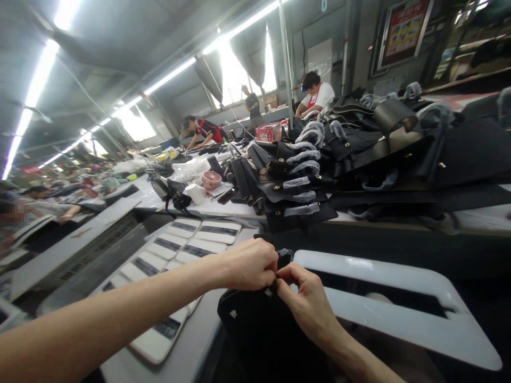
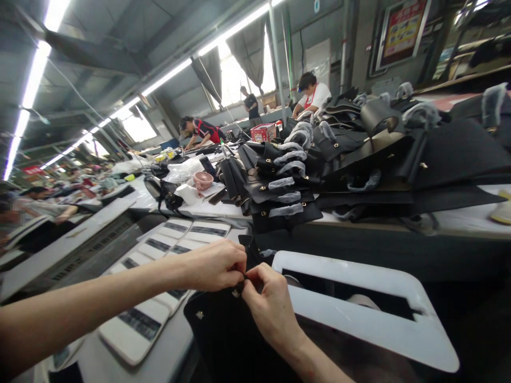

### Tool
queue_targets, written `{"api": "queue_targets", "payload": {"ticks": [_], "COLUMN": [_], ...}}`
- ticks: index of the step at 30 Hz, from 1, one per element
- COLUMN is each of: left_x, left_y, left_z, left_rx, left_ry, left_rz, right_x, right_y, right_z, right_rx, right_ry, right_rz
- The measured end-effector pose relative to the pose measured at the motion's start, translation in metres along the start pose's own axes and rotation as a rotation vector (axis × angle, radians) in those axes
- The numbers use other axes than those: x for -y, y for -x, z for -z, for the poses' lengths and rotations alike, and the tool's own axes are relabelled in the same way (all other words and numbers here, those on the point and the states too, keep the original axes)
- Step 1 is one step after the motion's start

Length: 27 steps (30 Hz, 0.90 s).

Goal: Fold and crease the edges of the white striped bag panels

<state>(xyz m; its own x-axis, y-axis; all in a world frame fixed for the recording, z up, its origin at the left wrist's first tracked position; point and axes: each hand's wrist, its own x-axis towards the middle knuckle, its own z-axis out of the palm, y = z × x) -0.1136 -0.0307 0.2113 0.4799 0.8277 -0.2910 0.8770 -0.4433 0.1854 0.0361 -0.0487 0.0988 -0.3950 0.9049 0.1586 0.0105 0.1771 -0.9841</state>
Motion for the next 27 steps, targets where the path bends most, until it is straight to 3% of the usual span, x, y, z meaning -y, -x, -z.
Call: {"api": "queue_targets", "payload": {"ticks": [9,14,19,23,27], "left_x": [0.008,0.012,0.023,0.035,0.037], "left_y": [0.000,-0.001,0.005,0.034,0.073], "left_z": [0.000,-0.002,-0.004,-0.014,-0.063], "left_rx": [-0.013,0.011,-0.039,-0.230,-0.592], "left_ry": [0.084,0.174,0.320,0.462,0.694], "left_rz": [-0.018,0.021,0.003,-0.013,0.167], "right_x": [-0.004,-0.005,-0.011,-0.016,-0.019], "right_y": [-0.004,-0.002,-0.002,-0.002,-0.002], "right_z": [0.013,0.001,-0.004,0.002,0.008], "right_rx": [0.206,0.108,0.034,0.020,-0.002], "right_ry": [-0.083,0.058,0.172,0.168,0.116], "right_rz": [0.001,0.054,0.114,0.073,0.038]}}
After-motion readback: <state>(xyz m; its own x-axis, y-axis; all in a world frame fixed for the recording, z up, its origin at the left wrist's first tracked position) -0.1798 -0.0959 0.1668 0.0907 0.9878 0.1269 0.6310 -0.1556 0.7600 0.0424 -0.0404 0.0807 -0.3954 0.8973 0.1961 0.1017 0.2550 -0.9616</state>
